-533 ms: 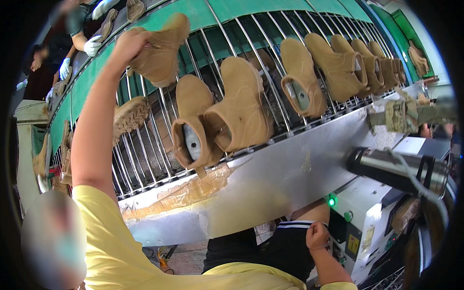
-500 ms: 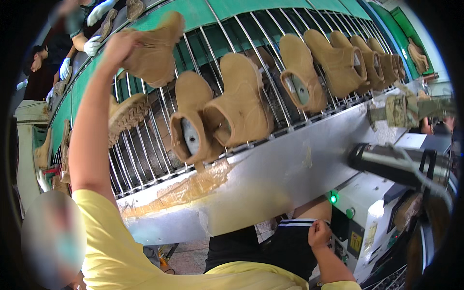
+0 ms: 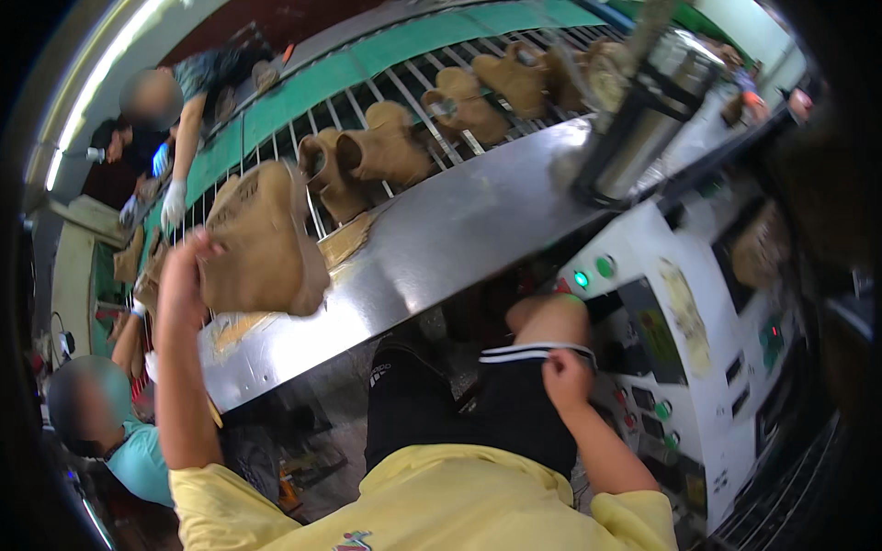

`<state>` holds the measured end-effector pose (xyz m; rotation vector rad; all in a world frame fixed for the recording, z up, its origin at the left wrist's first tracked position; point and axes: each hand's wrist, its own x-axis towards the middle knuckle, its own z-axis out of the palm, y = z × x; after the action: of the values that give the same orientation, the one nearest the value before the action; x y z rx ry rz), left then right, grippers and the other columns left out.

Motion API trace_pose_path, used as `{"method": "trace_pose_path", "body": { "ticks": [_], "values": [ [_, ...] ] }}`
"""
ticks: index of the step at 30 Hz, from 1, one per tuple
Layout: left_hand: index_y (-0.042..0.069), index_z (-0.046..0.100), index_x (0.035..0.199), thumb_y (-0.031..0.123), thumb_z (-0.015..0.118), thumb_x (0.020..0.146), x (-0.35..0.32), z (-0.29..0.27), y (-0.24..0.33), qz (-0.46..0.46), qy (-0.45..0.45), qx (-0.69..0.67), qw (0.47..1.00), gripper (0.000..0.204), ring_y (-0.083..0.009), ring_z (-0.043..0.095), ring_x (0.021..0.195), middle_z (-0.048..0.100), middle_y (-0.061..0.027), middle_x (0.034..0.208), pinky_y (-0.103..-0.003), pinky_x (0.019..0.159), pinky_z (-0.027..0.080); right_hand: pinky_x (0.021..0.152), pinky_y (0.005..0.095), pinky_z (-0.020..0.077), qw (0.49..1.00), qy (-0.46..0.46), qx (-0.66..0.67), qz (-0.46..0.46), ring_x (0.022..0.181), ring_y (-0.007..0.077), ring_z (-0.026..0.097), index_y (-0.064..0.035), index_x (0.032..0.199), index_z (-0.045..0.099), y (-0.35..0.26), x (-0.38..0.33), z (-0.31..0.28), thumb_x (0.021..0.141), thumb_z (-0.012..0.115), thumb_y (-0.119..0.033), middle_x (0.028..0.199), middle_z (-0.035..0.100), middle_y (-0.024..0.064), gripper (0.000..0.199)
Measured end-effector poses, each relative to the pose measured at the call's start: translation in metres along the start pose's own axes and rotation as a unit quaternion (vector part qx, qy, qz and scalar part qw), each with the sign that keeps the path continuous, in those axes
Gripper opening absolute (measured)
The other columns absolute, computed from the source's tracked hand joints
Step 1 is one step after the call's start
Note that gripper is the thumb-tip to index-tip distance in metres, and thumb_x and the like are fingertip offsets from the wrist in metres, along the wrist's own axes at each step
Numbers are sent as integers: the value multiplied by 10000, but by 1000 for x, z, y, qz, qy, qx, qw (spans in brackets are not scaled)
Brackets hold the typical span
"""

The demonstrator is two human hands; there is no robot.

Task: The person picks up boots from a conveyor belt, places them individually into a machine to process them, and then places the processed boots onto the same conveyor belt.

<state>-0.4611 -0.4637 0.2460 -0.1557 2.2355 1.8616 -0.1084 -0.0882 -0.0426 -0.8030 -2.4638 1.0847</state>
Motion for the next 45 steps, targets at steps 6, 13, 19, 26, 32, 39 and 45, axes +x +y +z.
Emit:
{"method": "trace_pose_path", "body": {
  "ticks": [6, 13, 19, 26, 32, 39, 45],
  "values": [
    [9, 636, 767, 162, 591, 879, -131, 75, -67, -73, -140, -24, 987, 195, -133, 574, 582, 635, -78, 694, -269, 556, 467, 910, 375, 432, 740, -252, 560, 276, 1041, 201, 557, -211, 1487, 171, -130, -26, -5, 895, 607, -365, 1241, 523, 157, 752],
    [24, 520, 615, 82, 592, 873, -221, 161, -114, -50, -266, -61, 961, 274, -158, 584, 596, 526, -40, 613, -285, 553, 488, 1066, 422, 329, 631, -218, 693, 273, 1305, 273, 358, -206, 1490, 135, -112, -67, -17, 864, 619, -380, 1434, 334, 105, 810],
    [18, 530, 632, 69, 586, 876, -243, 223, -91, -19, -353, -80, 932, 255, -166, 590, 617, 517, -37, 616, -288, 570, 514, 1081, 432, 333, 432, -343, 805, 218, 1344, 298, 352, -160, 1488, 162, -64, -66, -68, 864, 601, -306, 1513, 248, 112, 777],
    [5, 544, 667, 255, 575, 934, -281, 298, -73, -4, -510, -93, 855, 367, -181, 604, 718, 568, -69, 709, -305, 653, 495, 1097, 407, 295, 603, -68, 794, 40, 1366, 248, 308, -181, 1522, 114, -19, -104, -154, 799, 608, -139, 1528, 232, 87, 877],
    [-66, 615, 894, 367, 352, 1023, -283, 353, -111, 85, -680, -126, 717, 523, -207, 602, 823, 636, -168, 913, -320, 768, 466, 1037, 400, 343, 783, 222, 581, 2, 1302, 278, 374, -154, 1523, 93, 27, -147, -268, 614, 828, -220, 1412, 366, 185, 1171],
    [23, 570, 695, 345, 455, 975, -150, 347, -178, 69, -355, 29, 932, 443, -156, 538, 569, 578, -80, 626, -292, 562, 438, 988, 410, 430, 848, 446, 287, 15, 1184, 288, 498, -198, 1516, 128, 64, -180, -446, 487, 881, -133, 1330, 455, 195, 1277],
    [62, 501, 639, 295, 456, 967, -2, 280, -246, 113, -135, 40, 984, 404, -114, 435, 429, 492, -35, 533, -246, 403, 327, 938, 398, 457, 843, 470, -46, 256, 1130, 367, 563, -175, 1499, 173, 70, -123, -574, 529, 812, -197, 1271, 543, 233, 1162]
  ]
}}
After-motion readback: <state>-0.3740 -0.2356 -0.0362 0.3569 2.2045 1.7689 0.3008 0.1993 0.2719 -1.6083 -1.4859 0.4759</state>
